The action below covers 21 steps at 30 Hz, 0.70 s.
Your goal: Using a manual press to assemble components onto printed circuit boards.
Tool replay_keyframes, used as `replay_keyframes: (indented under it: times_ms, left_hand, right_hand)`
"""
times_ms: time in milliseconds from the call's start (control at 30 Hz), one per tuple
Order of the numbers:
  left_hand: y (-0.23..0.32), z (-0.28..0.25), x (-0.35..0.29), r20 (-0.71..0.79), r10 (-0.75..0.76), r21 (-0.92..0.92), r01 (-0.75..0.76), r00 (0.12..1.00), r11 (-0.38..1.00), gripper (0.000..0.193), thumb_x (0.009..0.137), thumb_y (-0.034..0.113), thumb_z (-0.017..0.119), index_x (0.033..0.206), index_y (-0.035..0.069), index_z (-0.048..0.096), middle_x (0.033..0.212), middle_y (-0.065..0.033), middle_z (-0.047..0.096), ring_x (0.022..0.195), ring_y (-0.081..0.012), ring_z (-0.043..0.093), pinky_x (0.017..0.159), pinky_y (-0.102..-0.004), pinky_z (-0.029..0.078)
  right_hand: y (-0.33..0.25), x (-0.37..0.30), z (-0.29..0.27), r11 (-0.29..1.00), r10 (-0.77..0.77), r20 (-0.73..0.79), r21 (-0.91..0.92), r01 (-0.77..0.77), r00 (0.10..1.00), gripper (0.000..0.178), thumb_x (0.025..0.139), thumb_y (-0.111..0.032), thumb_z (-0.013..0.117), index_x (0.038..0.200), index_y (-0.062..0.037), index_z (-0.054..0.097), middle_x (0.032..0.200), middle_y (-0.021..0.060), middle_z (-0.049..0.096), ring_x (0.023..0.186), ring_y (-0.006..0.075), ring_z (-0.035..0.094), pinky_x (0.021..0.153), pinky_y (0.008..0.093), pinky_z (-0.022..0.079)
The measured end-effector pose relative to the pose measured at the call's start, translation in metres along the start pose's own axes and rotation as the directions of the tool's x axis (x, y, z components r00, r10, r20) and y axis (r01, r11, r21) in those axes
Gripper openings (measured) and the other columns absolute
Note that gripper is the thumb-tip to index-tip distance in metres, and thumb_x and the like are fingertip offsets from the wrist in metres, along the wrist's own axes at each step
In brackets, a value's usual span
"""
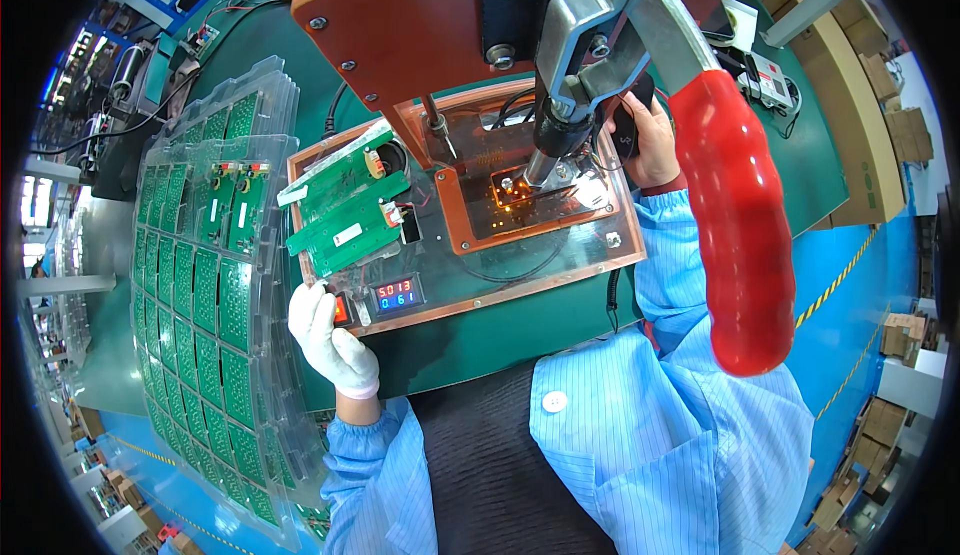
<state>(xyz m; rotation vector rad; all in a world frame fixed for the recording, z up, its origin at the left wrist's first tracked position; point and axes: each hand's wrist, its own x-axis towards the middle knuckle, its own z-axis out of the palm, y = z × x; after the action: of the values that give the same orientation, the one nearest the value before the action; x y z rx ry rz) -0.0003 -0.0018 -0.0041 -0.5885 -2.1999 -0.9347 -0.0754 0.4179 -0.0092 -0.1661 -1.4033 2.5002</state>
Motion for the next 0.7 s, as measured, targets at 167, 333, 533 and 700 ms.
replay_keyframes:
  times_ms: [167,333,533,700]
  left_hand:
    - [0.004,-0.007,0.001,0.034,-0.024,0.022,0.024,0.999,0.999,0.036,0.096,0.024,0.040,0.114,-0.004,0.053,0.119,-0.0219,0.053,0.114,-0.0375,0.049,0.098,-0.0461,0.037]
    - [0.014,-0.017,0.013,0.170,-0.078,0.112,0.059,0.982,0.992,0.036,0.095,0.027,0.044,0.114,0.000,0.056,0.121,-0.0225,0.052,0.114,-0.0380,0.048,0.097,-0.0452,0.038]
    - [0.015,-0.027,0.029,0.252,-0.032,0.188,-0.017,0.967,0.982,0.031,0.090,0.017,0.050,0.110,-0.004,0.061,0.127,-0.0230,0.048,0.117,-0.0347,0.049,0.100,-0.0409,0.037]
    - [0.029,-0.028,0.035,0.221,-0.024,0.256,-0.034,0.975,0.966,0.027,0.080,0.004,0.058,0.106,-0.002,0.062,0.119,-0.0211,0.053,0.112,-0.0364,0.051,0.098,-0.0423,0.038]
  right_hand:
    - [-0.006,-0.002,0.001,1.000,0.024,-0.033,-0.004,-0.025,0.999,0.025,0.091,-0.011,0.056,0.113,0.0005,0.052,0.081,0.0067,0.058,0.062,0.0118,0.052,0.058,0.0251,0.044]
    - [-0.069,-0.028,0.072,0.784,-0.604,0.034,-0.156,0.601,0.796,0.019,0.089,-0.004,0.054,0.106,0.0023,0.052,0.077,0.0082,0.057,0.065,0.0156,0.055,0.063,0.0276,0.045]
    - [-0.101,-0.050,0.132,0.284,-0.876,0.306,-0.297,0.912,0.373,0.048,0.083,-0.028,0.071,0.115,0.0031,0.051,0.092,0.0195,0.062,0.068,0.0186,0.060,0.061,0.0289,0.050]
    - [-0.116,-0.045,0.161,-0.205,-0.700,0.712,-0.129,0.970,-0.053,0.035,0.089,-0.010,0.054,0.121,0.0018,0.043,0.098,0.0225,0.063,0.081,0.0284,0.067,0.075,0.0361,0.056]
